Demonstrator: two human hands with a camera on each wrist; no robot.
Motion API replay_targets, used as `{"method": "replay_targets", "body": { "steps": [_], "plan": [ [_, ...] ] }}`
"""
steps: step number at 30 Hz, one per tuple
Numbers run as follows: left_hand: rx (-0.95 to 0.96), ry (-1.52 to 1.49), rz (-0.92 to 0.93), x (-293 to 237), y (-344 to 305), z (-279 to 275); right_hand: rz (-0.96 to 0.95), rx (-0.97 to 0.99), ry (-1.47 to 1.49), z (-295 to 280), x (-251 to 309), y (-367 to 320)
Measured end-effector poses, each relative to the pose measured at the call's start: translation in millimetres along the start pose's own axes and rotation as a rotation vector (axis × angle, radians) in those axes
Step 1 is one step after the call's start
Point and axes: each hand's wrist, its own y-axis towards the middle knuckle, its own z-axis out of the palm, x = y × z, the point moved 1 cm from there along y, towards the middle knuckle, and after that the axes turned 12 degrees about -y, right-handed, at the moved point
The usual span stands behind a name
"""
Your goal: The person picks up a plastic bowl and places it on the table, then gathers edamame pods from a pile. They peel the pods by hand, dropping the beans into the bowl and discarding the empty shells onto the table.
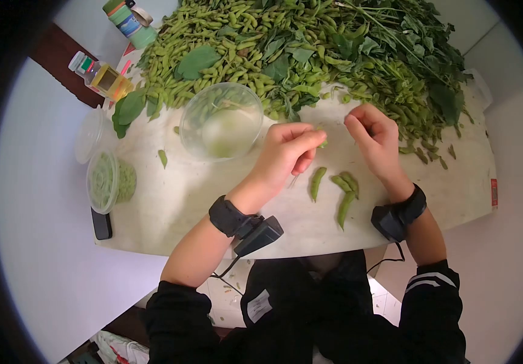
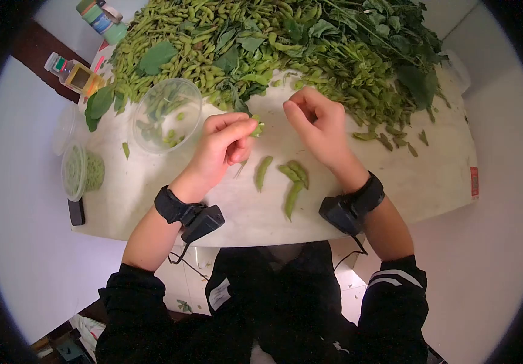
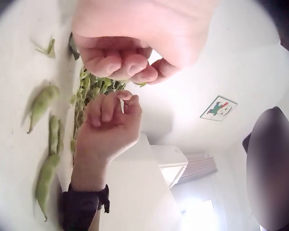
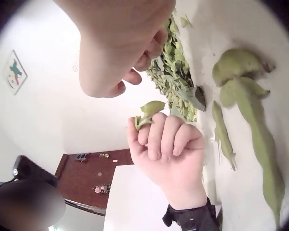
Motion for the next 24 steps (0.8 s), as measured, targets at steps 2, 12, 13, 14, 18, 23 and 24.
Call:
{"method": "replay_targets", "body": {
  "steps": [2, 12, 13, 14, 18, 23, 24],
  "plan": [
    [-0.027, 0.038, 0.014, 0.4, 1.3, -1.0, 0.092, 0.038, -0.442, -4.2, 6.4, 4.9],
    [-0.098, -0.132, 0.012, 5.5, 6.3, -11.8, 0.0, 0.049, -1.028, 12.7, 3.8, 27.2],
    [-0.086, -0.159, 0.005, 6.0, 6.8, -12.3, -0.007, 0.046, -1.03, 13.9, 2.1, 31.7],
    [-0.084, -0.159, 0.011, 6.4, 7.2, -12.7, -0.009, 0.083, -1.074, 14.9, 0.0, 37.0],
    [-0.073, -0.137, 0.01, 5.5, 5.8, -12.0, -0.041, 0.11, -1.221, 17.6, -8.7, 50.6],
    [-0.065, -0.119, -0.014, 5.7, 3.9, -11.0, 0.017, 0.112, -0.974, 12.0, 24.2, 57.8],
    [-0.059, -0.112, -0.029, 7.2, 4.5, -10.6, 0.044, 0.161, -0.794, 10.1, 35.3, 59.8]
  ]
}}
